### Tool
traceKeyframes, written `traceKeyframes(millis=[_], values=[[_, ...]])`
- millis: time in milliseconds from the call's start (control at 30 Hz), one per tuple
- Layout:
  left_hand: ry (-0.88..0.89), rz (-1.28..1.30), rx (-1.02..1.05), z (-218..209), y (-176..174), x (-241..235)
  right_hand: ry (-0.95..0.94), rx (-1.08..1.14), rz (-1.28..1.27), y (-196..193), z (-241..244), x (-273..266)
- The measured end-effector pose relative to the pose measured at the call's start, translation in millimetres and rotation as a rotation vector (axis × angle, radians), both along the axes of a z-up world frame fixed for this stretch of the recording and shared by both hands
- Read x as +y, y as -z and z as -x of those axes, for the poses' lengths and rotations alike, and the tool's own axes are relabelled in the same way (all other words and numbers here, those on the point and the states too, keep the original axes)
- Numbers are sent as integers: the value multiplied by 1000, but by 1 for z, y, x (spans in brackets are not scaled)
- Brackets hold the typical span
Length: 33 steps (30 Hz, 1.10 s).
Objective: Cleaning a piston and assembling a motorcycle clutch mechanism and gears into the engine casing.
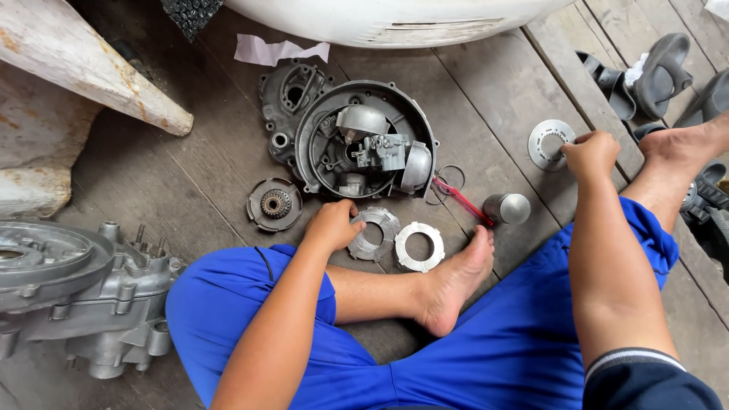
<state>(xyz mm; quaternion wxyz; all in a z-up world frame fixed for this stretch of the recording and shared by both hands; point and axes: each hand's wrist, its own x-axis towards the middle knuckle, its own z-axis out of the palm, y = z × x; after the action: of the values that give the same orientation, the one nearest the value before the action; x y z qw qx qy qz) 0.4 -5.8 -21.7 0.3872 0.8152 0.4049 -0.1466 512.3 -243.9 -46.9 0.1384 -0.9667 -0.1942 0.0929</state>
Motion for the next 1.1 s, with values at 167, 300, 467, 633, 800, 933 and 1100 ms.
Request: traceKeyframes(millis=[167,300,467,633,800,933,1100], values=[[-2,-2,14,0,2,1,234,291,12,-9,-2,-10],[1,11,15,-1,1,2,104,559,-453,-40,0,-21],[18,-4,33,-2,6,2,-574,-295,-103,-42,56,6],[-7,142,31,-2,-20,9,-532,-545,-13,-6,78,12],[6,149,32,-4,-19,10,-532,-617,40,18,78,0],[17,148,41,-3,-20,10,-508,-621,36,14,87,2],[20,151,34,-2,-18,10,-459,-591,23,17,86,1]])
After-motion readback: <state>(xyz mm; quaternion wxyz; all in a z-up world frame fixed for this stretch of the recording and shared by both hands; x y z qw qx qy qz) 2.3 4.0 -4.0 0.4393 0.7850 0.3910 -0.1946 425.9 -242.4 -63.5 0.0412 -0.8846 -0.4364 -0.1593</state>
